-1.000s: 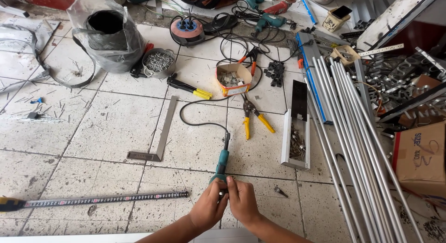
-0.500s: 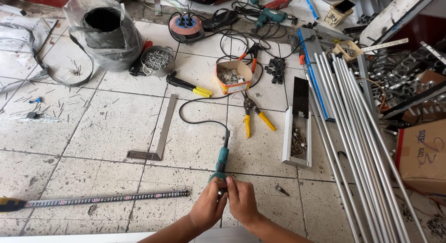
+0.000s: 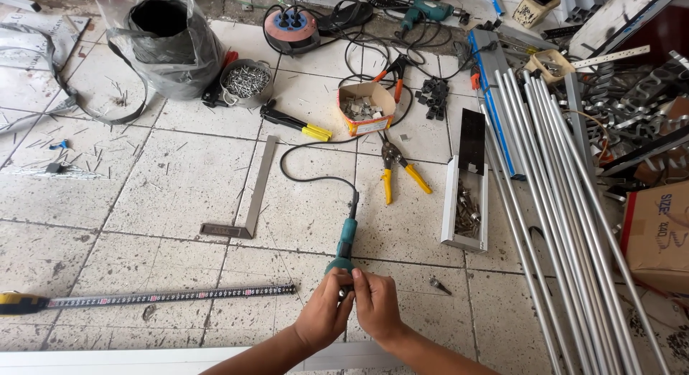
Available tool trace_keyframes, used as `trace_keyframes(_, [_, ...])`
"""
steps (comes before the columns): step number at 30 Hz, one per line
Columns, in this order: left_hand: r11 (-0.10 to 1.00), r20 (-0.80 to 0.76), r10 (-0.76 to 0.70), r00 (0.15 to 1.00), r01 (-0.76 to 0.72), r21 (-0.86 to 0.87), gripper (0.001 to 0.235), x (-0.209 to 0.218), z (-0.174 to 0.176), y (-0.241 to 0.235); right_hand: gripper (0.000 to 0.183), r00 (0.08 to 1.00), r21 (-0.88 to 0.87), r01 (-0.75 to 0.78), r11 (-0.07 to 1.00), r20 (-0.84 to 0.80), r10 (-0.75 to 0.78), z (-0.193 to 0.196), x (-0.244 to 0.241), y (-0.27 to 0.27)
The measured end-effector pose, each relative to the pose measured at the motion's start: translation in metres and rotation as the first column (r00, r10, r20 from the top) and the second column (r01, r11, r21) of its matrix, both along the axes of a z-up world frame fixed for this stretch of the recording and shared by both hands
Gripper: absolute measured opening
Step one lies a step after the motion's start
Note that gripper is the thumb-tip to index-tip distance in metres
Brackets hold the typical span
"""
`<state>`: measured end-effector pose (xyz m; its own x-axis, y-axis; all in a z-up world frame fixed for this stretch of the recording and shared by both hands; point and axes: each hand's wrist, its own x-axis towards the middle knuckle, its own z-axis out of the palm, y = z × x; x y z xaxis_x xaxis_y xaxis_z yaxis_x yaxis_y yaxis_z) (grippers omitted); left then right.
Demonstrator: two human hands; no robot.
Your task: Measuring aluminum profiles and preparing a power drill for assembly on a workshop floor.
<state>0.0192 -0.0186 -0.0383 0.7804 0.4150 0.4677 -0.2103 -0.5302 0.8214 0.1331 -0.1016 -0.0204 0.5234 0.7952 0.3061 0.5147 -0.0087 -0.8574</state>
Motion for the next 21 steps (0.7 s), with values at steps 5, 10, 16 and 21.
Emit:
trace_keyframes(5, [0.999, -0.023, 0.024, 0.999, -0.025, -0.041, 0.021, 0.003, 0.0, 0.003, 0.048, 1.0, -0.019, -0.016, 1.0, -0.013, 0.016, 0.004, 0.004, 0.006])
trace_keyframes(10, [0.998, -0.066, -0.012, 0.998, 0.008, -0.066, 0.024, 0.003, -0.004, 0.011, 0.049, 0.985, -0.173, -0.072, 0.982, -0.167, 0.043, 0.008, 0.013, 0.003])
trace_keyframes(16, [0.996, -0.046, -0.082, 0.996, 0.081, -0.028, 0.028, 0.008, -0.013, 0.019, 0.055, 0.947, -0.551, -0.094, 0.829, -0.307, -0.097, 0.015, 0.021, 0.0])
trace_keyframes(21, [0.997, 0.031, -0.073, 0.997, 0.074, -0.03, 0.024, 0.017, -0.028, 0.02, 0.053, 0.869, -0.679, 0.005, 0.734, -0.361, -0.339, 0.052, -0.002, 0.013])
